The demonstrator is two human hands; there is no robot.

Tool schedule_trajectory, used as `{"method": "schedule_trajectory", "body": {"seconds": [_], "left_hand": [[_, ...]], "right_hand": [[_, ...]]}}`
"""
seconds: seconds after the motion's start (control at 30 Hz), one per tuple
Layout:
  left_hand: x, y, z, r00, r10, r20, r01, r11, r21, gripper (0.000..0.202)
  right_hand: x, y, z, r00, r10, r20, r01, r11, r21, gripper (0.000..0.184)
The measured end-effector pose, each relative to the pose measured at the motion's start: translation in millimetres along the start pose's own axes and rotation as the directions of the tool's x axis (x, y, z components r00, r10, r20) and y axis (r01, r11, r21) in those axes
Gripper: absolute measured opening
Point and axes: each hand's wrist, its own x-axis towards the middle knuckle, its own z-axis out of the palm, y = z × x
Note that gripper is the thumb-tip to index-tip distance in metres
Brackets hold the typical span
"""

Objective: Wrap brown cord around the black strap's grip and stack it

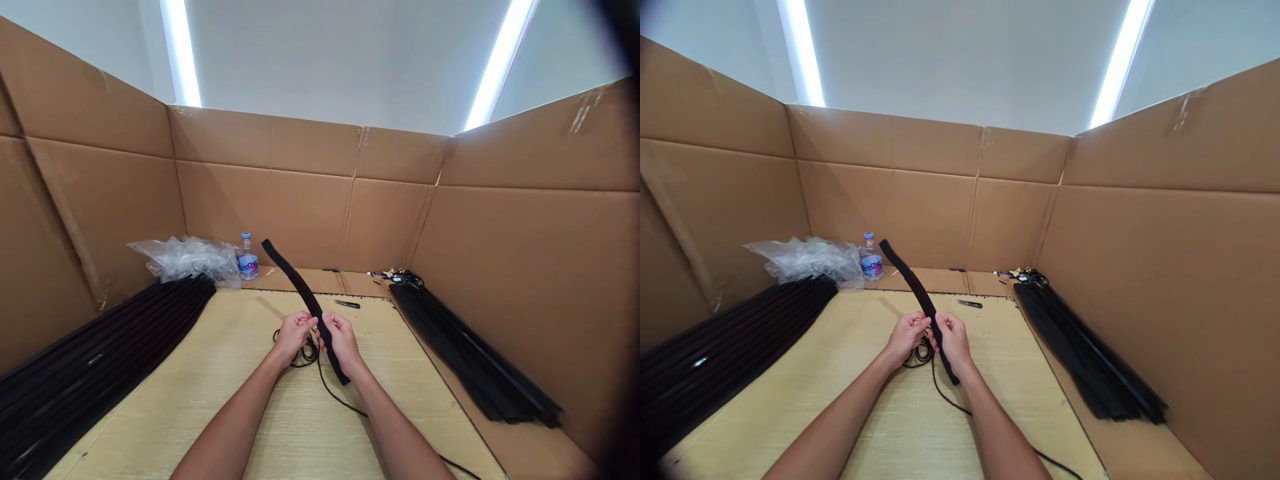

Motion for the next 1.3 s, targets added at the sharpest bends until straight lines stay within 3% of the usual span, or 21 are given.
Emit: {"method": "schedule_trajectory", "body": {"seconds": [0.17,0.53,0.83,1.07,1.3], "left_hand": [[3,6,-8.0,0.999,0.012,-0.052,-0.014,0.999,-0.044,0.046],[1,8,-4.6,1.0,-0.013,0.016,0.014,0.997,-0.069,0.045],[2,7,-17.2,0.996,-0.041,0.084,0.041,0.999,0.0,0.034],[1,2,-11.2,0.995,-0.018,0.098,0.016,1.0,0.014,0.036],[1,-1,-5.4,0.998,0.009,0.058,-0.011,0.999,0.033,0.038]], "right_hand": [[3,2,0,0.998,-0.065,0.022,0.065,0.998,-0.001,0.036],[3,3,-1,0.995,-0.075,0.066,0.078,0.996,-0.046,0.032],[-2,1,2,0.995,0.014,0.095,-0.011,0.999,-0.03,0.041],[-1,1,0,0.993,0.028,0.112,-0.031,0.999,0.019,0.043],[1,0,-4,0.998,0.043,0.037,-0.043,0.999,0.007,0.041]]}}
